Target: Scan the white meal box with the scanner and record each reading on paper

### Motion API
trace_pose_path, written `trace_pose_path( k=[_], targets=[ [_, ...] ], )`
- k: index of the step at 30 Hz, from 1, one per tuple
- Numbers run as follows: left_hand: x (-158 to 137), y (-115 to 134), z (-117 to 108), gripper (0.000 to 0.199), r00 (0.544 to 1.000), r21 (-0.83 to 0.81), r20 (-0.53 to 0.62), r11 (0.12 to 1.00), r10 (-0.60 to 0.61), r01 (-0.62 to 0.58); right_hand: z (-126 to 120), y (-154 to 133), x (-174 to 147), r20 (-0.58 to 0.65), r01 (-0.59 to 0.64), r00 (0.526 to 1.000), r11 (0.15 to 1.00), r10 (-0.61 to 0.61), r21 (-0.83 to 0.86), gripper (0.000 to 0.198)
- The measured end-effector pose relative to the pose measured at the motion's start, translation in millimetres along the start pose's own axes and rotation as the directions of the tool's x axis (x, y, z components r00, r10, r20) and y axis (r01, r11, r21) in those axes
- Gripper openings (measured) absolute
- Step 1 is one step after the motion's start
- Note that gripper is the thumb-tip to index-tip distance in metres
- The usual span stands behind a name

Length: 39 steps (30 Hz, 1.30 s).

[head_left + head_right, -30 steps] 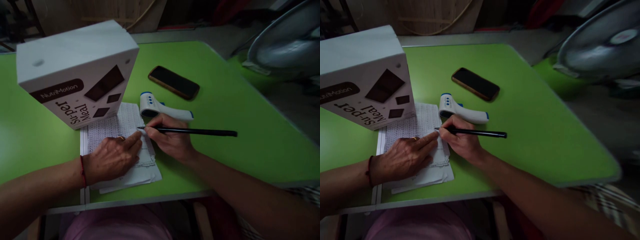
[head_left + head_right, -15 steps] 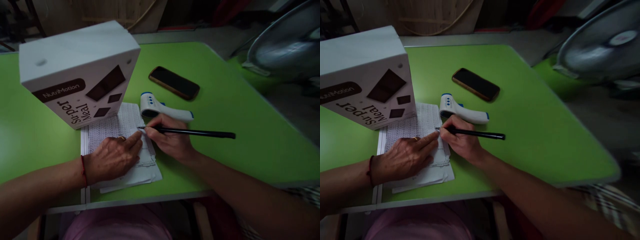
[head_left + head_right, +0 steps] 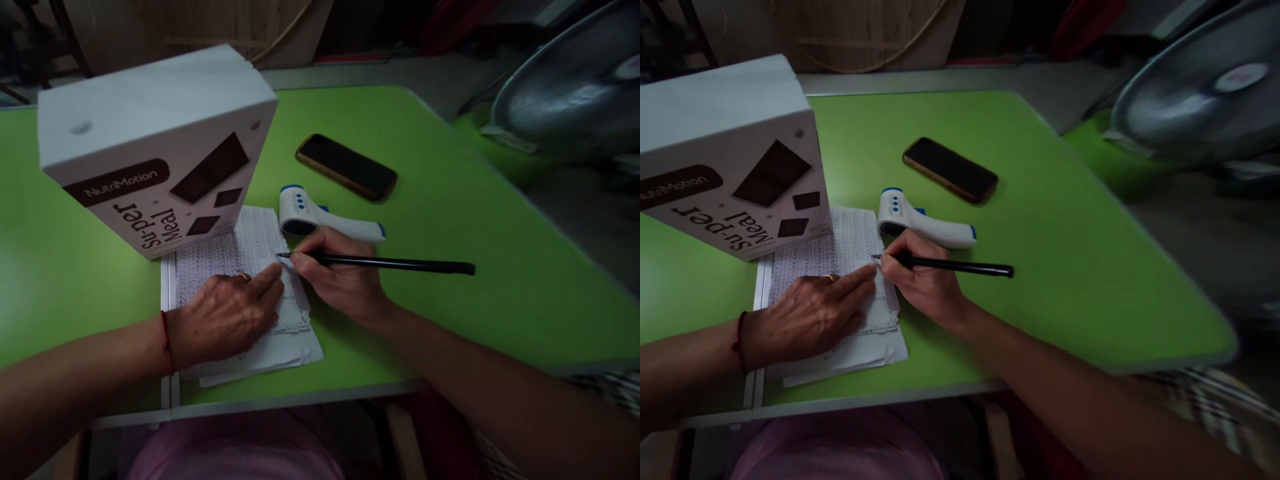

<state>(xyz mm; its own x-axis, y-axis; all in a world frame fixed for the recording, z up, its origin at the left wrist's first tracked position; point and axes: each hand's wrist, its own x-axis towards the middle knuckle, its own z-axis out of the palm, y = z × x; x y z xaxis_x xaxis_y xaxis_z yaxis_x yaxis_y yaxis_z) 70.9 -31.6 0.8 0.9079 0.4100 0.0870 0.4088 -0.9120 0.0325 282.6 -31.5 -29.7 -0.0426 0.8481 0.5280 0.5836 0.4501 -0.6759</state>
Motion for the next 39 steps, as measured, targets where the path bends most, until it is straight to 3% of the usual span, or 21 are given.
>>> trace_pose_path(
  k=[5, 15, 26, 34, 39],
  targets=[
    [0.4, -0.3, 0.2, 0.024, 1.000, -0.008, -0.002, 1.000, 0.000, 0.000, 2.6, -0.2, -0.5, -0.017, 0.001, 1.000, 1.000, -0.001, 0.000, 0.017],
    [1.7, -1.1, -1.1, 0.022, 1.000, -0.021, 0.012, 1.000, 0.001, 0.000, -2.4, 1.7, 1.2, 0.062, -0.029, 0.998, 0.999, 0.029, 0.014, 0.016],
    [0.0, -1.7, 0.0, 0.023, 1.000, -0.018, 0.008, 1.000, 0.007, -0.007, -1.2, 0.8, 1.1, 0.033, -0.037, 0.999, 0.999, 0.037, 0.003, 0.015],
    [0.8, -2.0, -1.0, 0.022, 1.000, -0.011, 0.029, 1.000, 0.007, -0.007, 1.0, 2.1, 0.3, -0.052, -0.046, 0.998, 0.999, 0.047, 0.019, 0.014],
    [1.4, -1.5, -2.3, 0.024, 0.999, -0.010, 0.037, 1.000, 0.009, -0.009, 0.0, 0.5, 1.9, 0.011, -0.087, 0.996, 0.996, 0.087, 0.001, 0.015]
  ],
)
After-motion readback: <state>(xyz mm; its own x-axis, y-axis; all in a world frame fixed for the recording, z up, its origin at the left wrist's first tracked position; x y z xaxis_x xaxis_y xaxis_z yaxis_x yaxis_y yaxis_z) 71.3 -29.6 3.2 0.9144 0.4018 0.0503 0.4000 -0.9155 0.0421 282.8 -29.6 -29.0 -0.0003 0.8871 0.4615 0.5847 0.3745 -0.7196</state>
